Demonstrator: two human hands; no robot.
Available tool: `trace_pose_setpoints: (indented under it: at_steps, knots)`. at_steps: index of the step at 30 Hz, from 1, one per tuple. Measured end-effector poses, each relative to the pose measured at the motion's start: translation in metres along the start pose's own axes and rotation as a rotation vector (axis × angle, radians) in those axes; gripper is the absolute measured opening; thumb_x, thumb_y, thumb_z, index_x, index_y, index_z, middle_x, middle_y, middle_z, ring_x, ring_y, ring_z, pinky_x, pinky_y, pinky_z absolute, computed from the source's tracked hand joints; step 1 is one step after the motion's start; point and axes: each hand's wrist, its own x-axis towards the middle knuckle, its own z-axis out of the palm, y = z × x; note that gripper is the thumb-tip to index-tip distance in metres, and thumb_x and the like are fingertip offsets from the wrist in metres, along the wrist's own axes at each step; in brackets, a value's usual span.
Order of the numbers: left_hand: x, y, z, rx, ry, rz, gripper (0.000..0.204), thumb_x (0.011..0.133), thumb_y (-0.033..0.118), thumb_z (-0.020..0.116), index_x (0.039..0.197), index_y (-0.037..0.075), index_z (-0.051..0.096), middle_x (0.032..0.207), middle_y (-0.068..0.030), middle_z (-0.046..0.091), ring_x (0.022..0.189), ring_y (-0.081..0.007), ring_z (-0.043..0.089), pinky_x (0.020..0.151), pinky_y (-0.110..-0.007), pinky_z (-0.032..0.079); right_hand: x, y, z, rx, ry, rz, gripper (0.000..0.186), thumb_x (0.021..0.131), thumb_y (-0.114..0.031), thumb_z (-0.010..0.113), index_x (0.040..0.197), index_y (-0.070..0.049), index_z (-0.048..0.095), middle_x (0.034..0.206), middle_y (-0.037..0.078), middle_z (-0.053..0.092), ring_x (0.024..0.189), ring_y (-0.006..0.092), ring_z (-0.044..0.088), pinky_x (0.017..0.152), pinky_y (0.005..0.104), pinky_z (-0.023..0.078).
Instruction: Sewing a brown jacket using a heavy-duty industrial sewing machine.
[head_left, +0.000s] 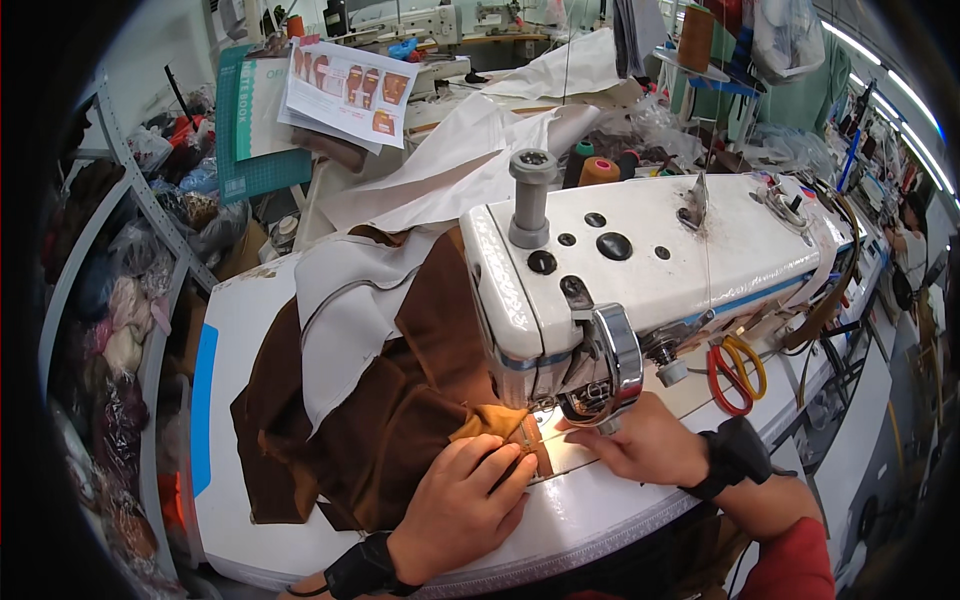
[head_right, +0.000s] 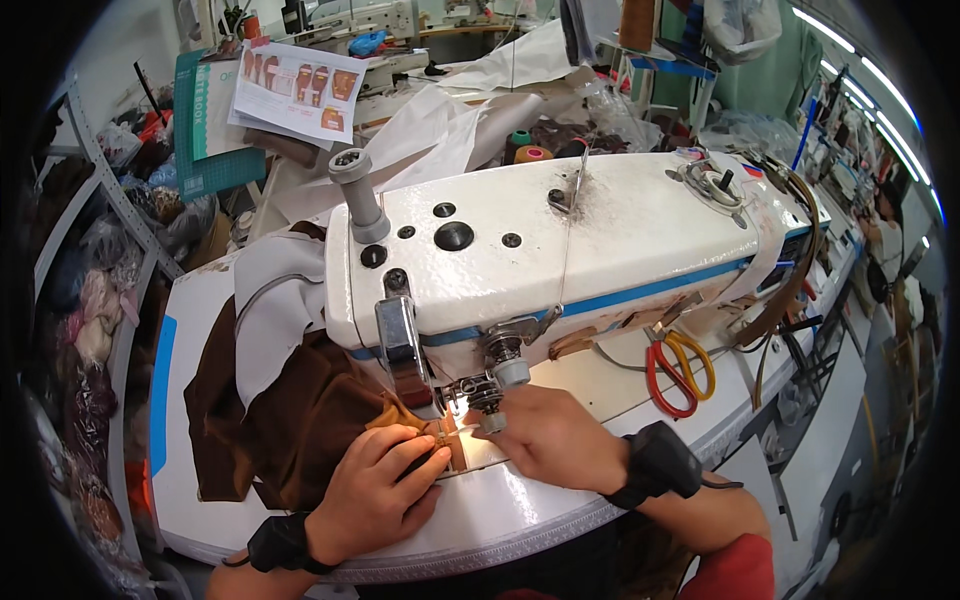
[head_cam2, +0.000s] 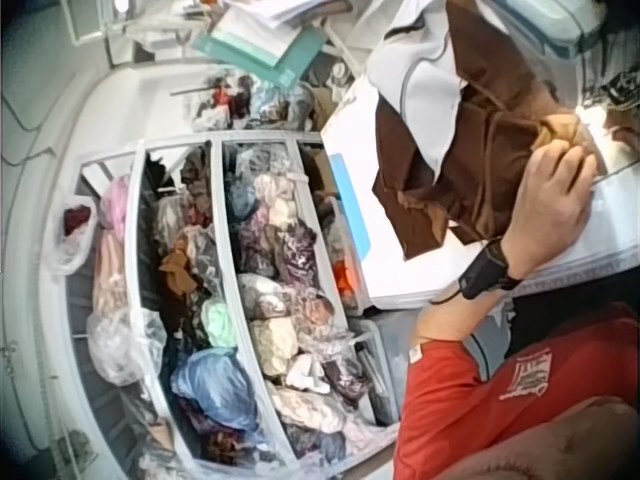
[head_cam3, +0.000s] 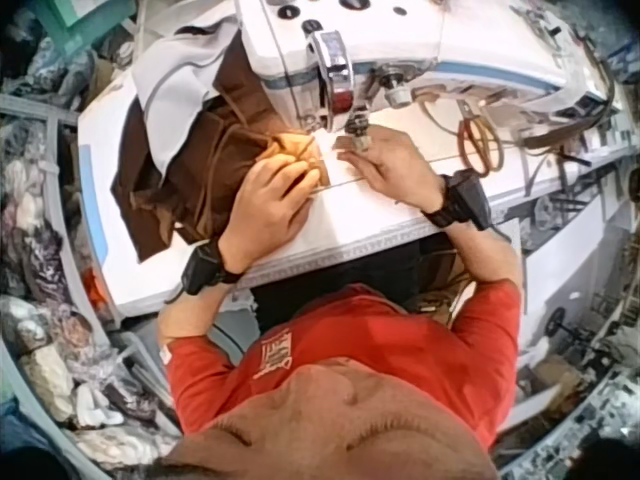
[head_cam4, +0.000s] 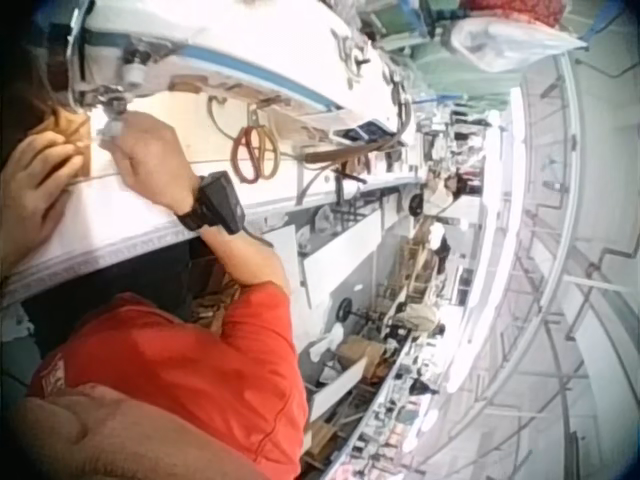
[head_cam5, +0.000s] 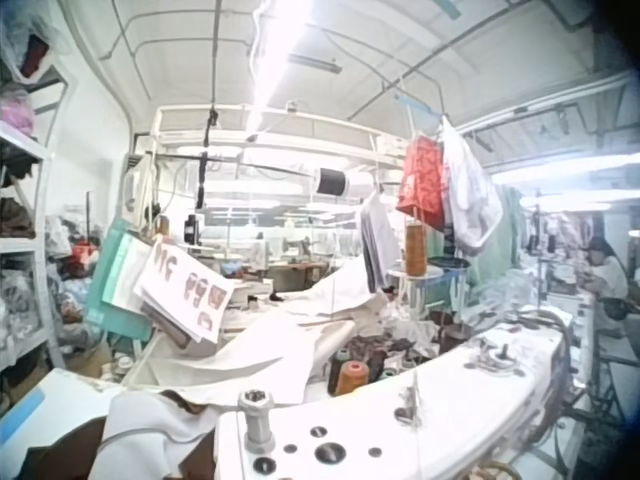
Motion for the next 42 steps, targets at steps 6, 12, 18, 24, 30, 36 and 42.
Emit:
trace_pose_setpoints:
  at_steps: [6,12,18,24,30,36,42]
  knots:
    - [0.000,0.000,0.001,0.013,0.012,0.003,0.036,0.085,0.015,0.076,0.119,0.004,0.072,0.119,-0.0094,0.064,0.117,-0.0284,0.060,0.101,-0.044,0.052,0.016,-0.013,0.014,0.052,-0.017,-0.074,0.024,0.096,-0.010,0.070,0.120,-0.008,0.073,0.088,0.013,0.069,0.077,0.0308,0.070,0.066,0.0416,0.055]
    - [0.001,0.001,-0.001,0.011,0.021,0.000,0.035,0.085,0.015,0.076,0.119,0.004,0.072,0.115,-0.0096,0.063,0.115,-0.0283,0.061,0.100,-0.044,0.052,0.016,-0.013,0.015,0.074,-0.068,-0.060,0.032,0.092,-0.006,0.070,0.124,-0.011,0.071,0.092,0.009,0.071,0.079,0.0289,0.071,0.068,0.0392,0.057]
    - [0.000,-0.001,0.002,0.001,0.025,0.003,0.038,0.083,0.015,0.078,0.120,0.005,0.074,0.116,-0.0110,0.063,0.115,-0.0305,0.061,0.098,-0.046,0.053,0.015,-0.009,0.017,-0.020,-0.111,-0.111,0.042,0.086,-0.004,0.071,0.128,-0.010,0.069,0.092,0.007,0.070,0.077,0.0271,0.070,0.067,0.0377,0.057]
    - [-0.002,-0.001,0.002,0.000,0.022,-0.003,0.041,0.083,0.015,0.079,0.122,0.005,0.074,0.116,-0.0108,0.063,0.116,-0.0310,0.061,0.099,-0.047,0.053,0.028,-0.031,0.001,0.015,-0.314,0.004,0.044,0.084,-0.002,0.070,0.128,-0.008,0.067,0.088,0.007,0.064,0.073,0.0275,0.068,0.065,0.0374,0.056]
    - [-0.001,-0.002,0.002,-0.001,0.025,0.008,0.041,0.082,0.015,0.079,0.122,0.006,0.074,0.116,-0.0107,0.063,0.116,-0.0308,0.061,0.099,-0.046,0.053,0.023,-0.024,0.002,-0.125,-0.273,-0.102,0.045,0.083,-0.001,0.068,0.127,-0.007,0.066,0.096,0.007,0.064,0.077,0.0274,0.070,0.066,0.0370,0.056]
    - [-0.001,-0.002,0.004,-0.002,0.019,0.010,0.040,0.082,0.015,0.079,0.121,0.006,0.074,0.115,-0.0105,0.063,0.116,-0.0308,0.061,0.099,-0.047,0.053,0.021,-0.024,0.003,-0.111,-0.307,-0.078,0.049,0.082,-0.002,0.068,0.131,-0.008,0.064,0.099,0.008,0.066,0.085,0.0288,0.071,0.068,0.0384,0.057]
    - [-0.001,-0.001,0.003,-0.005,0.024,0.001,0.041,0.082,0.016,0.079,0.121,0.007,0.074,0.115,-0.0106,0.063,0.116,-0.0310,0.061,0.100,-0.047,0.053,0.008,-0.019,-0.020,-0.356,-0.196,-0.101,0.039,0.082,-0.008,0.071,0.121,-0.006,0.073,0.090,0.010,0.064,0.080,0.0280,0.067,0.067,0.0404,0.056]
